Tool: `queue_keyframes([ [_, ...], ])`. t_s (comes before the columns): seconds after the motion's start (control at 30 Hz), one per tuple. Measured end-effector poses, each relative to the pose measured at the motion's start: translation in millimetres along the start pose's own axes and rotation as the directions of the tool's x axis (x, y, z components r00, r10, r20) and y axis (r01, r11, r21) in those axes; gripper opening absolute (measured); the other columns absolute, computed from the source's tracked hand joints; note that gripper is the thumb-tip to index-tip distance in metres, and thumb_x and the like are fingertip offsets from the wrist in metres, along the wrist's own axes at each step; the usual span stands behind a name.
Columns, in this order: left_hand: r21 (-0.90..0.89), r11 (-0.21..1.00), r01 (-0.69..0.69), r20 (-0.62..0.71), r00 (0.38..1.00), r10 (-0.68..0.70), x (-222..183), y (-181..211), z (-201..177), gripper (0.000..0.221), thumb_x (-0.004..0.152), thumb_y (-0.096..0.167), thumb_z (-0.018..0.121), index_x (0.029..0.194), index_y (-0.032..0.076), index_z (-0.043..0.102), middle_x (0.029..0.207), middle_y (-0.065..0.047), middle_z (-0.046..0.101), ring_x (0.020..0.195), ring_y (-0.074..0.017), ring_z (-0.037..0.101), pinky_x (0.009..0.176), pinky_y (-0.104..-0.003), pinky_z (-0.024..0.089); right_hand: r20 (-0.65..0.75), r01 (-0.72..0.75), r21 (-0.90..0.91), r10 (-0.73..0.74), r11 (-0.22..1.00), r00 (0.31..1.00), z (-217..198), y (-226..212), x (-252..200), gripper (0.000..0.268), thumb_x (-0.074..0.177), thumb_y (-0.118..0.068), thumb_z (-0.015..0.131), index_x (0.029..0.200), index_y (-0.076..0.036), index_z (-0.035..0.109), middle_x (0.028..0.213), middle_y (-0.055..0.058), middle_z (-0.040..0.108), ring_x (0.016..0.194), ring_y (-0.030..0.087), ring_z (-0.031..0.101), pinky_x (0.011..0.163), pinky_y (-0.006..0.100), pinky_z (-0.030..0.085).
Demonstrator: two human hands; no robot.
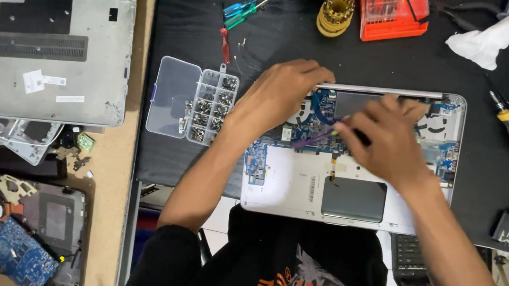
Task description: Cleaning a laptop motherboard with a brush and manipulating internal ribbon cables on a repair bench.
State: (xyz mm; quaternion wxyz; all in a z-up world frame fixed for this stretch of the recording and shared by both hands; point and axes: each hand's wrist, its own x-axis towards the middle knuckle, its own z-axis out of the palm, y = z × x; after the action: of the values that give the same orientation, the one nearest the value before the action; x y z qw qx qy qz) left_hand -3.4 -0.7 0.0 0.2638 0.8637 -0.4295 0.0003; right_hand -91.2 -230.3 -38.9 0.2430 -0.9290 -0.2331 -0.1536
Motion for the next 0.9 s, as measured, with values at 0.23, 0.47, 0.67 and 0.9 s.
queue_keyframes([
  [0.23, -0.087, 0.991, 0.100, 0.066, 0.993, -0.094, 0.6, -3.5, 9.8, 0.068, 0.064, -0.034, 0.047, 0.117, 0.004, 0.066, 0.108, -0.013, 0.072, 0.100, -0.0356, 0.068, 0.069, -0.049, 0.052, -0.002, -0.034, -0.027, 0.034, 0.999, 0.999, -7.7, 9.2, -14.3, 0.027, 0.109, -0.018, 0.070, 0.086, -0.005, 0.072, 0.073, 0.007, 0.056, 0.087, 0.029, 0.049, 0.099, 0.044, 0.037],
  [0.47, -0.074, 0.992, 0.102, 0.071, 0.993, -0.097, -0.7, -3.4, 13.1, 0.069, 0.066, -0.036, 0.045, 0.117, 0.005, 0.067, 0.109, -0.012, 0.071, 0.102, -0.0334, 0.069, 0.067, -0.049, 0.056, -0.021, -0.370, -0.232, 0.376, 0.899, 0.926, -16.1, -4.1, -44.9, 0.035, 0.114, -0.031, 0.071, 0.084, -0.014, 0.071, 0.079, -0.001, 0.056, 0.094, 0.026, 0.048, 0.100, 0.042, 0.022],
  [0.67, -0.016, 0.998, 0.062, 0.078, 0.995, -0.060, -0.9, -7.3, 20.1, 0.048, 0.078, -0.023, 0.053, 0.116, 0.004, 0.066, 0.105, -0.012, 0.069, 0.101, -0.0331, 0.064, 0.061, -0.051, 0.055, -0.102, -0.253, -0.139, 0.240, 0.957, 0.965, -12.8, 5.8, -61.2, 0.026, 0.109, -0.020, 0.080, 0.087, -0.008, 0.072, 0.082, 0.005, 0.057, 0.088, 0.028, 0.045, 0.092, 0.043, 0.028],
  [0.9, -0.057, 0.997, 0.054, 0.243, 0.969, -0.038, -7.3, 4.5, 7.9, 0.078, 0.085, 0.029, 0.086, 0.147, 0.006, 0.045, 0.134, -0.010, 0.055, 0.123, -0.0285, 0.043, 0.095, -0.046, 0.048, -0.013, -0.313, -0.148, 0.315, 0.938, 0.949, -19.1, 0.9, -65.8, 0.031, 0.109, -0.032, 0.073, 0.089, -0.008, 0.073, 0.085, 0.003, 0.058, 0.098, 0.029, 0.046, 0.094, 0.043, 0.022],
])
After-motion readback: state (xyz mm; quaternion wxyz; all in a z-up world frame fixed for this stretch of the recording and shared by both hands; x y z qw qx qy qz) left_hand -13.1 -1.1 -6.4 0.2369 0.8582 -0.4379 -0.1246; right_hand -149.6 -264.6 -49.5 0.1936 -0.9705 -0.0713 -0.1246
